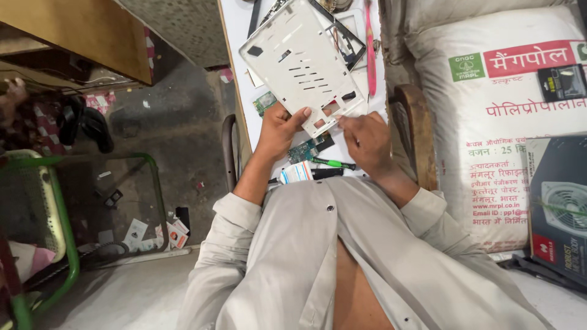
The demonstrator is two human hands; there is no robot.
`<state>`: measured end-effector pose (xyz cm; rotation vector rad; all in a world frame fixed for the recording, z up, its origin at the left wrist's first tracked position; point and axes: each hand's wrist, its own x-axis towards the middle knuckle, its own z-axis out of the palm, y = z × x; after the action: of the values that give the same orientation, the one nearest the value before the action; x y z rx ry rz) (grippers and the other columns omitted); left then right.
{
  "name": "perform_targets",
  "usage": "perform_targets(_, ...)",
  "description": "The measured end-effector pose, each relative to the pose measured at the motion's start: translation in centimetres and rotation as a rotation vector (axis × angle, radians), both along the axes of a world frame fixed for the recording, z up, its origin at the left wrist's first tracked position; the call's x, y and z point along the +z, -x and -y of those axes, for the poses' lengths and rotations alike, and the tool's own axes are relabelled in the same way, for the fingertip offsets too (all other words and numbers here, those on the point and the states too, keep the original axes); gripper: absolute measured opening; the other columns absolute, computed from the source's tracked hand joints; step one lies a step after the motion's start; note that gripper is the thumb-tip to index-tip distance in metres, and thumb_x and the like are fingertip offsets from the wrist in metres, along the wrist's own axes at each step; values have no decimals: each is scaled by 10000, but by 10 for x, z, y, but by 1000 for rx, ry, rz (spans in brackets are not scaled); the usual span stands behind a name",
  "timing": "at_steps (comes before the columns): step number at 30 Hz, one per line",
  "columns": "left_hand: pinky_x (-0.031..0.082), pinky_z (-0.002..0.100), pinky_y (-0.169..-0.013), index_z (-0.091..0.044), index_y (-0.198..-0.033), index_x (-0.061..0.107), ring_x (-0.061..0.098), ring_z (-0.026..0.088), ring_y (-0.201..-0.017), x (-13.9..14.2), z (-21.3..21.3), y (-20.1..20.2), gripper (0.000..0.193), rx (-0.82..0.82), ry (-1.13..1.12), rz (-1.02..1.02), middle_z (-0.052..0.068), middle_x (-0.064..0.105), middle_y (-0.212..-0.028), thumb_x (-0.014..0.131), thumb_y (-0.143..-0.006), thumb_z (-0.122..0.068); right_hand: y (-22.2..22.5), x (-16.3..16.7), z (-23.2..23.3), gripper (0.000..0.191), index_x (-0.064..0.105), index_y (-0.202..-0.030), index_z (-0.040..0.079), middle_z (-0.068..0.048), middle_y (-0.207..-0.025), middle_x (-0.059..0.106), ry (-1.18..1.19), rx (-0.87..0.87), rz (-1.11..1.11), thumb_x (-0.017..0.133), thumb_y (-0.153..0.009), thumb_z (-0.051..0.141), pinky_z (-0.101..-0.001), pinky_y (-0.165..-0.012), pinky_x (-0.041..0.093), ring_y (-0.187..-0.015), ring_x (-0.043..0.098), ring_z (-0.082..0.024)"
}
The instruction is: The person holds a white plastic device back cover on the work table and uses a small prying tool to work along its inner edge, repeatedly scraping and lifting at the cover while steadying it with the other hand. The person continues working around the cover's edge throughout the episode.
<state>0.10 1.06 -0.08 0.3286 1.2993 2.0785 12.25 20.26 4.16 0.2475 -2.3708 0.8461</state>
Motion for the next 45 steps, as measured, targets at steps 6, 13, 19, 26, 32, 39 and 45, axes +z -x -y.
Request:
perform_targets(6, 636, 355, -868, 85, -1240, 655, 725, 188, -987, 3, -3, 0, 263, 53, 4, 15, 151, 738, -1151, 658, -1037, -81, -2, 2, 2, 275, 721, -1147, 36, -113, -818, 671, -20, -33, 43, 703, -896, -75, -408, -703, 486, -727, 614, -291)
perform_targets(13, 624, 354, -915, 48, -1270, 622, 740, 216, -1061, 10, -1, 0, 313, -16, -35, 20, 150, 731, -1210, 654, -1009, -122, -4, 5, 3, 263, 670, -1249, 48, -90, -949, 724, 336, -260, 42, 632, -1034, -99, -308, -682, 515, -712, 637, -192)
perform_targets(19, 599, 351, -928, 65, -1263, 642, 693, 184, -1046, -9, 0, 0, 381, -15, 32, -18, 135, 722, -1180, 670, -1033, -237, -1, 6, 11, 326, 682, -1241, 69, -56, -916, 742, 168, -84, 19, 670, -967, -108, -332, -657, 496, -729, 618, -204)
perform_targets(26, 553, 314, -867, 54, -1235, 689, 591, 118, -927, -36, 2, 0, 514, -17, 142, -145, 55, 670, -1007, 610, -1075, -428, 13, 2, 14, 366, 700, -1206, 87, -60, -871, 686, 76, -47, 2, 709, -905, -121, -396, -717, 445, -724, 599, -260)
perform_targets(32, 590, 326, -894, 27, -1190, 674, 658, 126, -962, -34, 3, 0, 501, -33, 109, -107, 54, 719, -1045, 615, -1029, -444, 12, 1, 13, 386, 721, -1198, 105, -73, -923, 682, 37, -178, -1, 695, -883, -117, -400, -766, 438, -817, 566, -298)
perform_targets(39, 595, 334, -903, 26, -1208, 669, 672, 141, -981, -28, 2, 2, 482, -43, 114, -68, 78, 724, -1076, 643, -1008, -412, 15, 3, 11, 326, 720, -1181, 116, -46, -989, 712, 81, -248, -25, 694, -938, -100, -398, -874, 406, -824, 584, -266)
perform_targets(45, 568, 302, -872, 33, -1195, 681, 642, 125, -964, -30, 2, 3, 407, -63, 56, -54, 65, 721, -1071, 656, -1037, -341, 15, 5, 12, 280, 748, -1116, 96, -29, -811, 638, -26, -53, -39, 724, -898, -78, -412, -839, 391, -760, 543, -250)
